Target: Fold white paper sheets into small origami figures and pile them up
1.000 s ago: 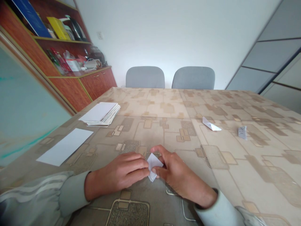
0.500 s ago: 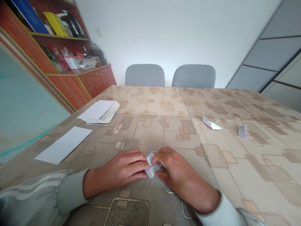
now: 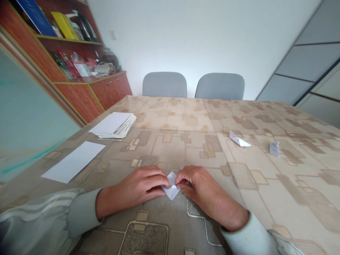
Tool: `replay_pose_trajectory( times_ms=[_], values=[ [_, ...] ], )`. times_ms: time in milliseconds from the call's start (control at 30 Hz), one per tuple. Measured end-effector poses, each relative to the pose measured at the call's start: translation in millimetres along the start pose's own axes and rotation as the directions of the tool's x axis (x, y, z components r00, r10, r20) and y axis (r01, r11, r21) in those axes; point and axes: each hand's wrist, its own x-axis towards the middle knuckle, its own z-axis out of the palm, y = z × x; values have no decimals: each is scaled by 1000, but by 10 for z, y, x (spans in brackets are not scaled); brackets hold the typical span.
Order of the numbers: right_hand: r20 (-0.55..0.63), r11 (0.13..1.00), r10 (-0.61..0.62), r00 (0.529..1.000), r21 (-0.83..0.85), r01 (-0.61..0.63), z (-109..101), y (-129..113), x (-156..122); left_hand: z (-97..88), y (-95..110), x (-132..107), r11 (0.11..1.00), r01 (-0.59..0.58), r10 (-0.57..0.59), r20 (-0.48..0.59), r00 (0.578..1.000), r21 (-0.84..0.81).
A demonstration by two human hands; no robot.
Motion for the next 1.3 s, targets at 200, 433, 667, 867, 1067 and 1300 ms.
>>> replay_pose_trajectory(
  times_ms=[200, 433, 667, 867, 1067, 1300],
  values=[
    [-44, 996, 61, 997, -55, -64, 20, -72, 17, 38, 10, 4, 993, 93, -100, -95, 990, -71],
    [-92, 982, 132, 987, -123, -143, 115, -78, 45, 57, 12, 17, 906, 273, -324, -114, 939, -324],
    [-145, 959, 170, 975, -203, -197, 220, -39, 88, 83, 7, 8, 972, 136, -163, -128, 978, -194],
    [-152, 933, 171, 973, -292, -209, 286, -21, 82, 73, 35, -2, 965, 215, -233, -115, 966, -151],
    [-157, 891, 189, 969, -387, -236, 297, -70, 81, 71, 16, 1, 979, 176, -184, -76, 980, -104],
    [-179, 765, 70, 981, -622, -168, 338, -85, 88, 16, 85, 6, 981, 135, -141, 36, 989, 138]
  ],
)
